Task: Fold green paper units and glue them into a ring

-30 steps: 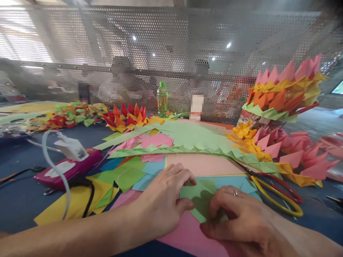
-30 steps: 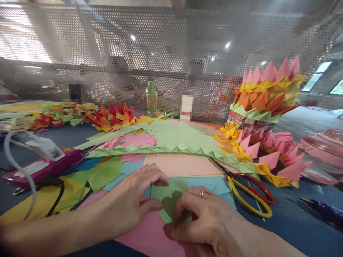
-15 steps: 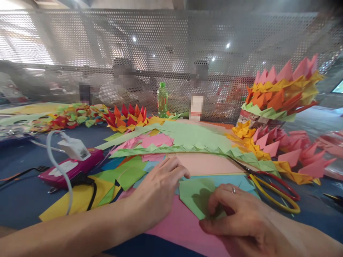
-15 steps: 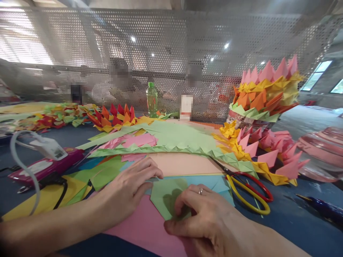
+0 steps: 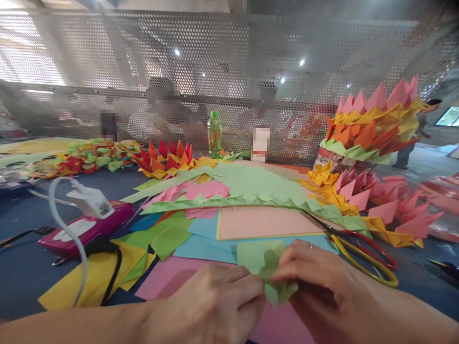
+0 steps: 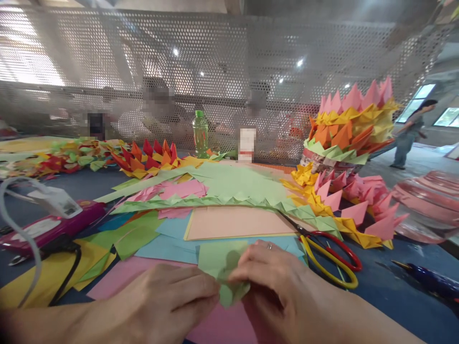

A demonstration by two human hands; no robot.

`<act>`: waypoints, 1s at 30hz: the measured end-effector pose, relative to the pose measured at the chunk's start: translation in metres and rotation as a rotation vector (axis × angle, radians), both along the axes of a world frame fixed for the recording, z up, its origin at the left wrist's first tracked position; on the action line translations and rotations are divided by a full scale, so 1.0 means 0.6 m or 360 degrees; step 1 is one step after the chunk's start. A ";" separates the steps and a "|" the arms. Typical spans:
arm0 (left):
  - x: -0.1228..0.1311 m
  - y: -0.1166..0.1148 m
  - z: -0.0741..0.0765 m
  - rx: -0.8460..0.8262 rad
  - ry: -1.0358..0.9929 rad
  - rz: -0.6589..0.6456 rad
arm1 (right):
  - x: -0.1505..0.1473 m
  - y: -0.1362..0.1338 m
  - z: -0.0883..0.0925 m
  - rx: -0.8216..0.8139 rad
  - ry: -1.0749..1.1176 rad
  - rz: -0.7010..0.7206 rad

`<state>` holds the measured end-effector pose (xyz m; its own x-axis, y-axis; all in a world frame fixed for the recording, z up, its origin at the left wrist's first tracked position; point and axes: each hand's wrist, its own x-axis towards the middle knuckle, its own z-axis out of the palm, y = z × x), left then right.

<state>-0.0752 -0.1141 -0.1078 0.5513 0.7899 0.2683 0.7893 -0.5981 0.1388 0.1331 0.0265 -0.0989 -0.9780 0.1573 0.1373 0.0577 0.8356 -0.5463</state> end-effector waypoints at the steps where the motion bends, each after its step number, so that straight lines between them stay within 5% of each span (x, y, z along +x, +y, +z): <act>1: 0.000 0.000 0.001 0.0003 0.0023 -0.0019 | 0.000 0.007 -0.004 -0.0062 0.0016 -0.0030; 8: 0.000 0.007 0.011 -0.0045 0.0158 -0.0041 | -0.019 0.026 -0.032 -0.0287 0.0075 -0.0174; 16: 0.001 -0.006 0.010 -0.0050 0.0066 -0.0061 | -0.037 0.000 -0.029 -0.0149 -0.0011 -0.0475; 30: 0.005 -0.013 -0.012 0.0161 0.0011 0.0088 | -0.041 -0.004 -0.029 -0.0077 -0.0027 -0.0505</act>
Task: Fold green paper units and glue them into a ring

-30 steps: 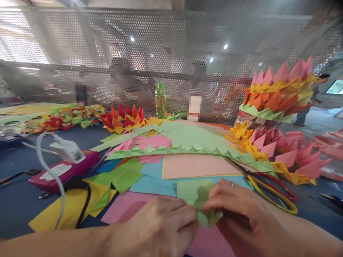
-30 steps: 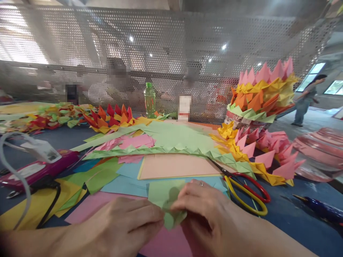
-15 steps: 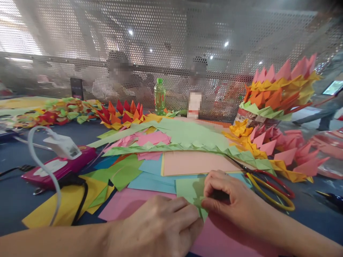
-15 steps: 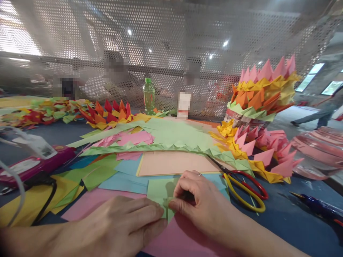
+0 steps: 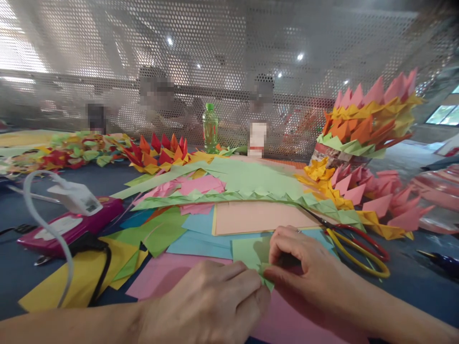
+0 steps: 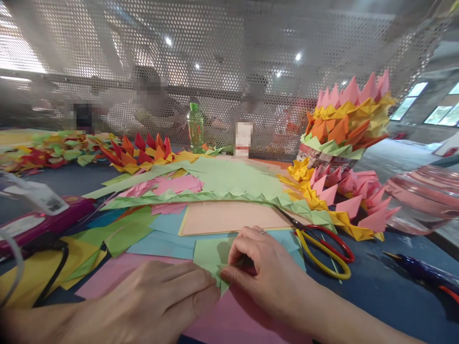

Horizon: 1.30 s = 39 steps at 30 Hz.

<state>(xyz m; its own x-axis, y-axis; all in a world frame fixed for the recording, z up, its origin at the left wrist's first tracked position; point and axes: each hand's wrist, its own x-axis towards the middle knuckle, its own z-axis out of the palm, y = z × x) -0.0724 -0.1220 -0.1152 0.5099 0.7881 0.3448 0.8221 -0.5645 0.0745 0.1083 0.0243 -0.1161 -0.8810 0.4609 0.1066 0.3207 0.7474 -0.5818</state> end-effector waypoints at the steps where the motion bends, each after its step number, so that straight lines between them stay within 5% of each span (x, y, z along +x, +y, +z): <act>1: 0.002 -0.001 -0.001 0.0031 -0.0004 0.0036 | 0.000 0.000 0.000 -0.0002 0.0004 0.0007; 18: 0.015 0.020 0.006 -0.0182 0.0118 0.0119 | 0.002 -0.002 -0.006 0.0014 0.0078 -0.0058; 39: 0.007 0.016 0.024 -0.0201 -0.0156 0.0006 | 0.013 0.039 -0.012 0.0070 0.0120 0.0004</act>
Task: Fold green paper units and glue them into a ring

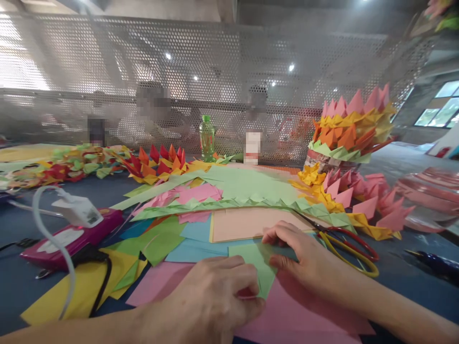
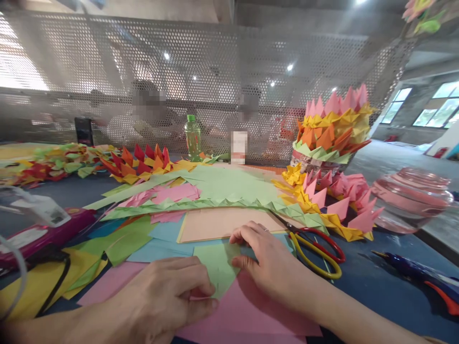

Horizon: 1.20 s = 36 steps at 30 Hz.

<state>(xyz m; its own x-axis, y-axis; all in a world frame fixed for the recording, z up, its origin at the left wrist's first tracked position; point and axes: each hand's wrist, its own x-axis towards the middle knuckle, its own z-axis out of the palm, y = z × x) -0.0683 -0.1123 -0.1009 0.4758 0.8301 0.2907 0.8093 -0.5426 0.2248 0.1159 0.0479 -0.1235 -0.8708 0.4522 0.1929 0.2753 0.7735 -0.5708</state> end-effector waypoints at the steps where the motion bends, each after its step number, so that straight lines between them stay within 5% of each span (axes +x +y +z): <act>1: -0.001 0.001 -0.001 0.0000 0.0008 -0.0001 | -0.001 0.003 -0.002 0.0043 0.0003 -0.0005; 10: -0.003 0.010 -0.014 0.0084 0.0115 -0.0027 | -0.013 0.010 -0.004 0.0117 0.0133 0.0090; 16: -0.003 0.005 -0.004 0.0110 -0.0010 -0.0072 | -0.008 -0.006 -0.004 -0.0186 0.0135 -0.0076; 24: -0.008 0.001 -0.024 0.0330 -0.0308 0.0050 | 0.026 -0.021 0.021 -0.0405 0.0198 0.0112; 29: -0.010 0.001 -0.034 0.0384 -0.0366 0.0210 | 0.024 -0.023 0.007 -0.0140 0.0385 0.0166; 36: -0.014 0.012 -0.029 0.0157 -0.0145 0.0065 | 0.020 -0.030 -0.012 0.0245 0.0172 0.0449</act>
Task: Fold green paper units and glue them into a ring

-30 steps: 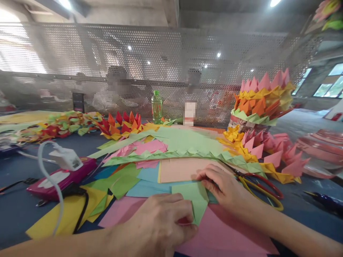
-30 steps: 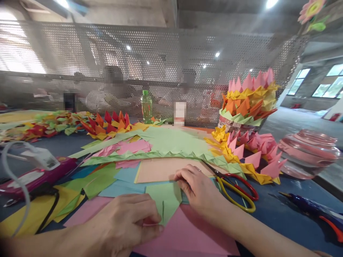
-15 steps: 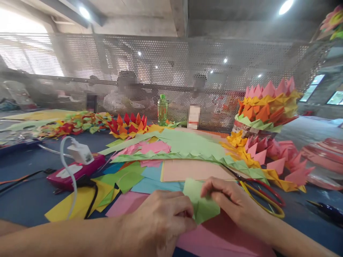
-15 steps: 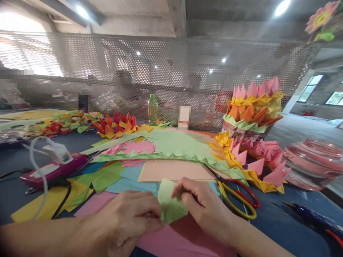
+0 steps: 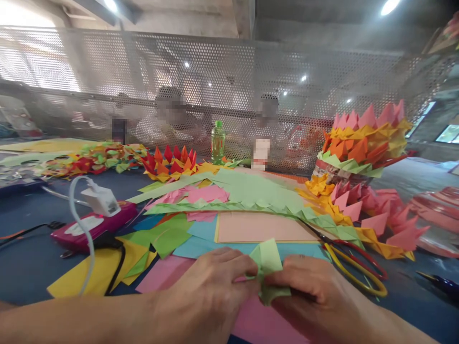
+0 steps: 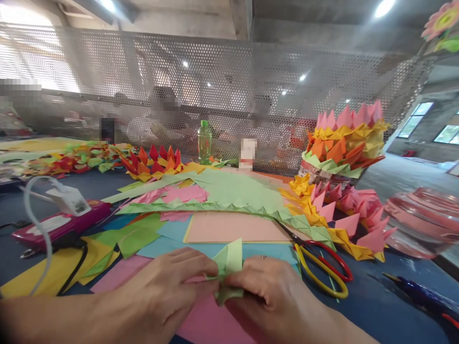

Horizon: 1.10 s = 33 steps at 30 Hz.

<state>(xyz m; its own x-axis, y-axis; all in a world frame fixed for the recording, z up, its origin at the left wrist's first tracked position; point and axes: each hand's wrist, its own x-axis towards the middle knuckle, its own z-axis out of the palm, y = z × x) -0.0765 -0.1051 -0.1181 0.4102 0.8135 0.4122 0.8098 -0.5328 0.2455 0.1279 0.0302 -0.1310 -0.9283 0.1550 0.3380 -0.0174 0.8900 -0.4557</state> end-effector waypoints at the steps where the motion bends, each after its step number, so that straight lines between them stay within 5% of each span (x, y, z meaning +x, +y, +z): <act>1: 0.000 -0.001 0.000 -0.0032 0.0032 0.0008 | 0.002 0.001 0.000 0.0082 0.0029 0.0022; 7: 0.008 -0.011 0.005 -0.0075 0.0093 0.0078 | 0.013 0.017 0.009 0.0197 0.0170 -0.0058; 12: 0.007 -0.015 0.012 0.0052 0.0089 0.0025 | 0.005 0.014 0.018 0.0094 0.0149 0.0155; 23: 0.002 -0.010 0.005 -0.0025 0.0116 -0.0127 | 0.004 0.007 0.013 -0.0407 -0.0187 -0.0041; 33: -0.003 -0.017 0.013 -0.0084 0.0096 -0.0210 | -0.011 -0.021 -0.002 0.0188 -0.0167 -0.0385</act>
<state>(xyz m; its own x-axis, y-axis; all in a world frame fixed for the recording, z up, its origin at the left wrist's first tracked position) -0.0782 -0.1154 -0.1101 0.5376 0.7710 0.3414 0.7479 -0.6230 0.2291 0.1213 0.0177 -0.1321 -0.9000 0.3412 0.2713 0.2434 0.9097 -0.3366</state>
